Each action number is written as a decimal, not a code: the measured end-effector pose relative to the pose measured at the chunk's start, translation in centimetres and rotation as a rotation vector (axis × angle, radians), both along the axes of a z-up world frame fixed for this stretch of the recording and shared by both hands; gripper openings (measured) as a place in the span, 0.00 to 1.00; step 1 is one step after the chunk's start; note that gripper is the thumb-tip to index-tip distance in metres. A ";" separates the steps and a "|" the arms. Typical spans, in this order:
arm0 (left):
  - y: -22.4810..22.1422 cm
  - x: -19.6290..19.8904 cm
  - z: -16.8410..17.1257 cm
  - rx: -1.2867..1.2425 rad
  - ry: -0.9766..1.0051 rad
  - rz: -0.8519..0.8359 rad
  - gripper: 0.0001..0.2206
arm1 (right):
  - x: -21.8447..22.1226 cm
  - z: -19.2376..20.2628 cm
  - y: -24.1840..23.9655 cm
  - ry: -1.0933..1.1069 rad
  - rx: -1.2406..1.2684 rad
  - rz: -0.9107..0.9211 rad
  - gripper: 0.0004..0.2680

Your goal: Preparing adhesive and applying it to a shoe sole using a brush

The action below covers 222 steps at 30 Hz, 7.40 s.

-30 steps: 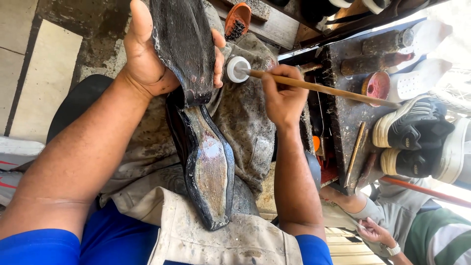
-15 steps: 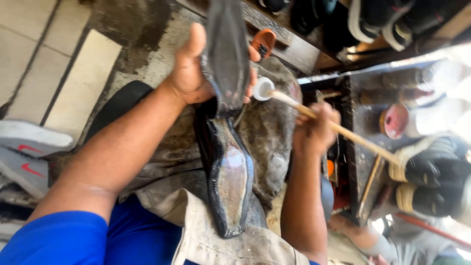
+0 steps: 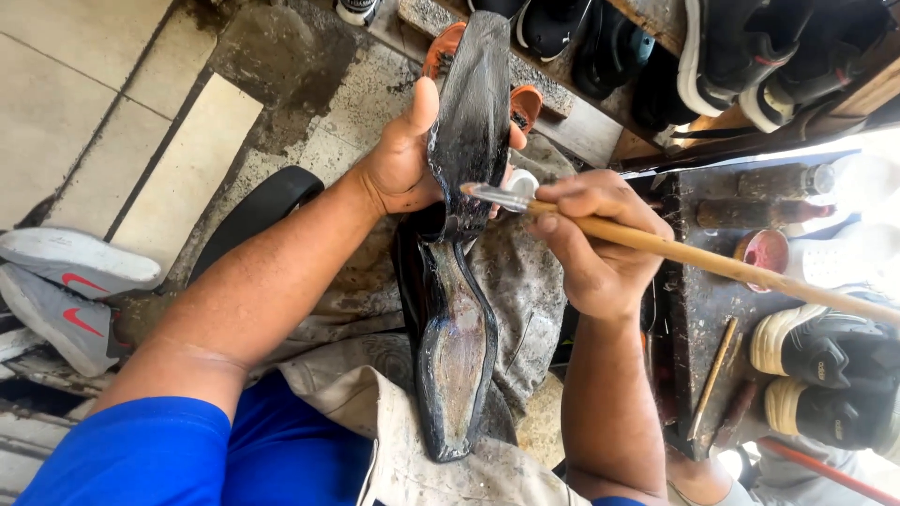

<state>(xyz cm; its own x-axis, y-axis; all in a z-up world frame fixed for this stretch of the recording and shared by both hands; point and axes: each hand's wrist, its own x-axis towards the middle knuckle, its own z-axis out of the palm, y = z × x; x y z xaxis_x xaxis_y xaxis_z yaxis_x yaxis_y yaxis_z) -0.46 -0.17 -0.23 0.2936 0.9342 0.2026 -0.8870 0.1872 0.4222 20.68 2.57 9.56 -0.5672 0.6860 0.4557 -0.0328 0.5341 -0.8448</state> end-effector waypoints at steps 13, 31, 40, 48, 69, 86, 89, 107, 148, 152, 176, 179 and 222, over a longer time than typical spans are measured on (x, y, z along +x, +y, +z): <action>0.4 0.3 -0.3 0.029 -0.089 0.072 0.39 | 0.9 -2.3 -2.1 -0.037 0.267 0.079 0.04; 0.2 0.0 0.1 0.027 -0.062 0.006 0.41 | 0.7 -3.3 -2.8 0.034 0.335 0.130 0.05; 0.0 0.3 -0.2 0.057 -0.118 0.050 0.38 | 0.1 -2.1 -2.9 0.042 0.346 0.113 0.06; 0.1 0.2 0.2 0.028 -0.046 0.029 0.41 | 0.5 -2.0 -2.6 0.026 0.308 0.082 0.05; 0.3 -0.1 0.0 0.055 -0.043 -0.053 0.42 | 3.7 -4.4 -0.9 -0.021 0.157 0.237 0.05; 0.0 -1.2 2.4 0.021 -0.013 -0.020 0.39 | 6.2 -8.0 3.4 -0.276 -0.004 -0.301 0.04; 0.0 -1.2 2.9 -0.030 -0.030 -0.001 0.38 | 5.3 -9.4 4.1 -0.361 -0.056 -0.356 0.03; 1.4 -3.1 1.2 0.055 -0.125 -0.030 0.32 | 7.3 -8.7 3.4 0.607 -0.824 -0.432 0.14; 1.6 -1.1 2.4 -0.145 -0.165 -0.096 0.23 | -3.4 0.4 1.6 0.179 0.140 0.169 0.04; 1.8 -1.2 1.8 -0.162 -0.160 -0.079 0.24 | -3.9 0.7 0.6 0.176 0.082 0.254 0.04; 1.4 -2.8 1.8 0.126 0.058 0.077 0.29 | 1.7 -4.0 -0.7 0.080 0.229 0.207 0.05; 0.9 -3.0 1.9 0.067 0.109 0.072 0.33 | 2.7 -5.3 -1.3 0.018 0.219 0.245 0.06; 0.0 -0.4 -0.1 -0.160 -0.128 -0.065 0.34 | 2.1 -1.1 -2.9 0.001 -0.110 0.653 0.02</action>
<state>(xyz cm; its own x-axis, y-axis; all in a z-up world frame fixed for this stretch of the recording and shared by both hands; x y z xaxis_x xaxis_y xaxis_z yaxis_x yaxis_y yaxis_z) -0.90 -0.18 -0.31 0.3353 0.9375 0.0931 -0.9155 0.3009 0.2673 22.77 -0.37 8.45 -0.8820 0.2438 0.4032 -0.3213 0.3148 -0.8931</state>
